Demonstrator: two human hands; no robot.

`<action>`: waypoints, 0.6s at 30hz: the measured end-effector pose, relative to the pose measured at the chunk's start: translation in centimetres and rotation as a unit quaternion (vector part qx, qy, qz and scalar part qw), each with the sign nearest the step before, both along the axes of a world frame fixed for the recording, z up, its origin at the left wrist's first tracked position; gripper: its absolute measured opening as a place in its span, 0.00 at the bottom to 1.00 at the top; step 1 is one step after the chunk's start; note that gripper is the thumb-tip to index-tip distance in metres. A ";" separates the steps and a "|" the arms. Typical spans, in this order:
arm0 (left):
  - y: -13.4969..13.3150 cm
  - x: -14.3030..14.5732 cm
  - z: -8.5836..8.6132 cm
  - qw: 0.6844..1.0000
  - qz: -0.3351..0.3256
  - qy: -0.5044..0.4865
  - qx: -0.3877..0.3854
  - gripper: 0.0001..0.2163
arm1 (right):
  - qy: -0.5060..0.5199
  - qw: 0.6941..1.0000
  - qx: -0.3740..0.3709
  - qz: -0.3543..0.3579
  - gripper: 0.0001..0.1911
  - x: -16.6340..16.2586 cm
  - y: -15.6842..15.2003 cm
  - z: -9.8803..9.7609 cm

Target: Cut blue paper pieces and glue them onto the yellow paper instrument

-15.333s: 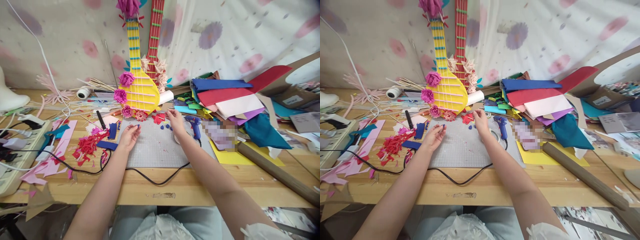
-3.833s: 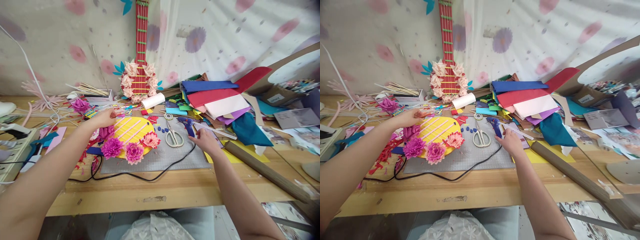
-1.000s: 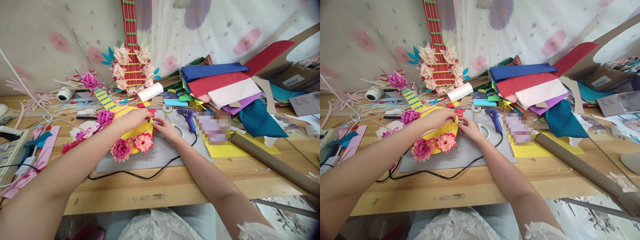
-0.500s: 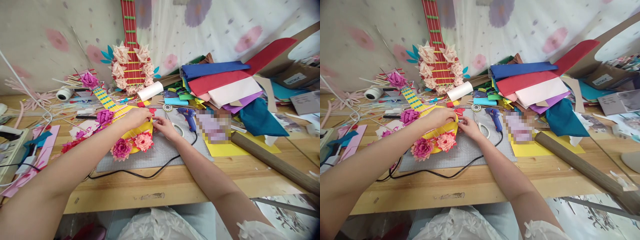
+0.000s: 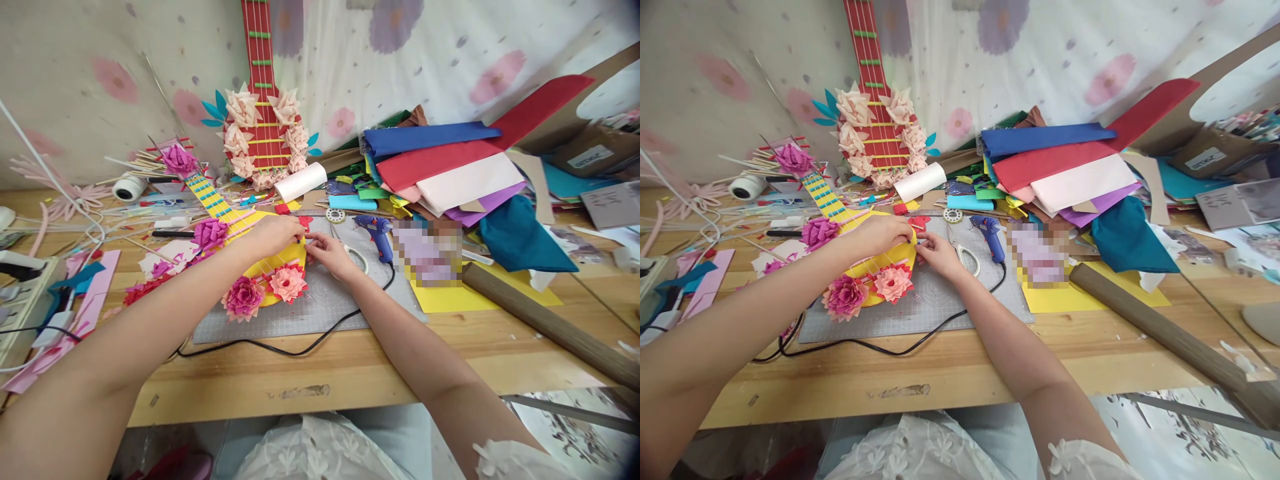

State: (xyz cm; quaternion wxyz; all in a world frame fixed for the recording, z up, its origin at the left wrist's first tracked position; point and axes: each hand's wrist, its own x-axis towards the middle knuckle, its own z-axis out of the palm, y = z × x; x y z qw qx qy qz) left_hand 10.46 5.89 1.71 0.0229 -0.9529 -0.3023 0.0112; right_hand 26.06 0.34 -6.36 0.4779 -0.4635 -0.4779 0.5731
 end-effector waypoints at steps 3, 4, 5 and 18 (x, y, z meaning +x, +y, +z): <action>-0.1 0.0 0.1 1.000 0.004 0.000 -0.009 0.12 | 0.002 1.000 0.000 0.000 0.14 0.0 0.0 -0.1; -0.1 0.0 0.2 1.000 0.006 -0.001 -0.012 0.12 | 0.004 1.000 -0.001 -0.001 0.14 0.0 0.0 -0.1; -0.2 -0.1 0.3 1.000 0.008 -0.003 -0.016 0.12 | 0.007 1.000 -0.003 -0.001 0.15 0.0 0.0 -0.1; 0.6 -4.1 2.9 0.974 0.153 -0.150 -0.078 0.12 | -0.130 0.985 0.013 -0.109 0.11 2.6 0.6 0.2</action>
